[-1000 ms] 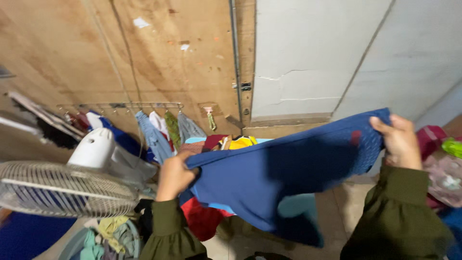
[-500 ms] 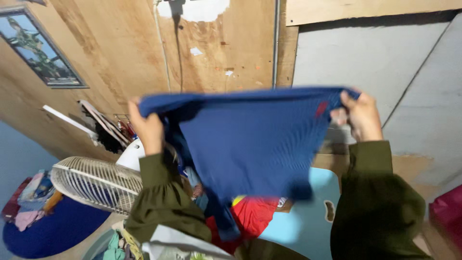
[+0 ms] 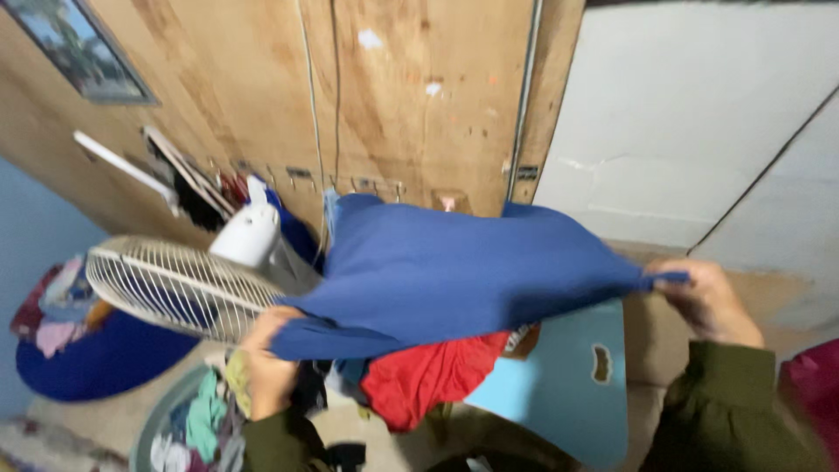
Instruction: The person takes various items of clothing from a basin, folds them one at a time on a small blue table, and then places the folded stacks into a wardrobe.
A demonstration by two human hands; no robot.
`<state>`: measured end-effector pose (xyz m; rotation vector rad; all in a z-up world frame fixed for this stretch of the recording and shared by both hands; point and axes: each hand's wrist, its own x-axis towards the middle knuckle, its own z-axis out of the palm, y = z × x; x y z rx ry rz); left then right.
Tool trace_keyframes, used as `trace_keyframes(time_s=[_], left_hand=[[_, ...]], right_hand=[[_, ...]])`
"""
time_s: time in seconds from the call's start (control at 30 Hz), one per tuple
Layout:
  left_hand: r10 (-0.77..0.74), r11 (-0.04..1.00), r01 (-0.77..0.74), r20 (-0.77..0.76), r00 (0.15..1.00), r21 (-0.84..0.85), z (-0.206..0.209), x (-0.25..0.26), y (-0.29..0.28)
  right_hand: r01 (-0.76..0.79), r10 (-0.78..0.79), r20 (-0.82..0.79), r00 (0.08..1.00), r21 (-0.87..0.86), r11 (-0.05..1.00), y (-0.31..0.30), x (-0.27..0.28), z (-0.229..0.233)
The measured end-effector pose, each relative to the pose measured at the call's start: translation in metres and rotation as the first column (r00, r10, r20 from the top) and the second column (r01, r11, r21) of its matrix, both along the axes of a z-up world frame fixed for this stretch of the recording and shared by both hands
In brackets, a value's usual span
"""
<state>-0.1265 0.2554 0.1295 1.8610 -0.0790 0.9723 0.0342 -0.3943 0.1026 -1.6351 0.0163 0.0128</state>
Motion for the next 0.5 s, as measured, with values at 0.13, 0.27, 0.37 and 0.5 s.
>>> trace_keyframes(time_s=[0.13,0.27,0.37,0.5], left_hand=[[-0.156,0.974,0.208,-0.397,0.904,0.090,-0.155,0.006,-0.018],[-0.280,0.934,0.318,-0.885,0.372,-0.162,-0.227,-0.003,-0.041],[-0.108,0.907,0.417,-0.990,0.094,-0.060,-0.222,0.012,-0.038],[-0.181,0.843,0.523,-0.982,0.056,-0.126,-0.186,0.079,-0.005]], right_hand=[[-0.271,0.206,-0.267,0.942,-0.238,0.933,-0.024,-0.016,-0.132],[-0.408,0.156,-0.590,0.792,-0.321,0.855,-0.020,-0.041,-0.180],[-0.490,0.210,-0.533,0.820,-0.462,0.740,-0.016,-0.030,-0.187],[-0.440,0.247,-0.403,0.881,-0.505,0.743,-0.018,0.024,-0.175]])
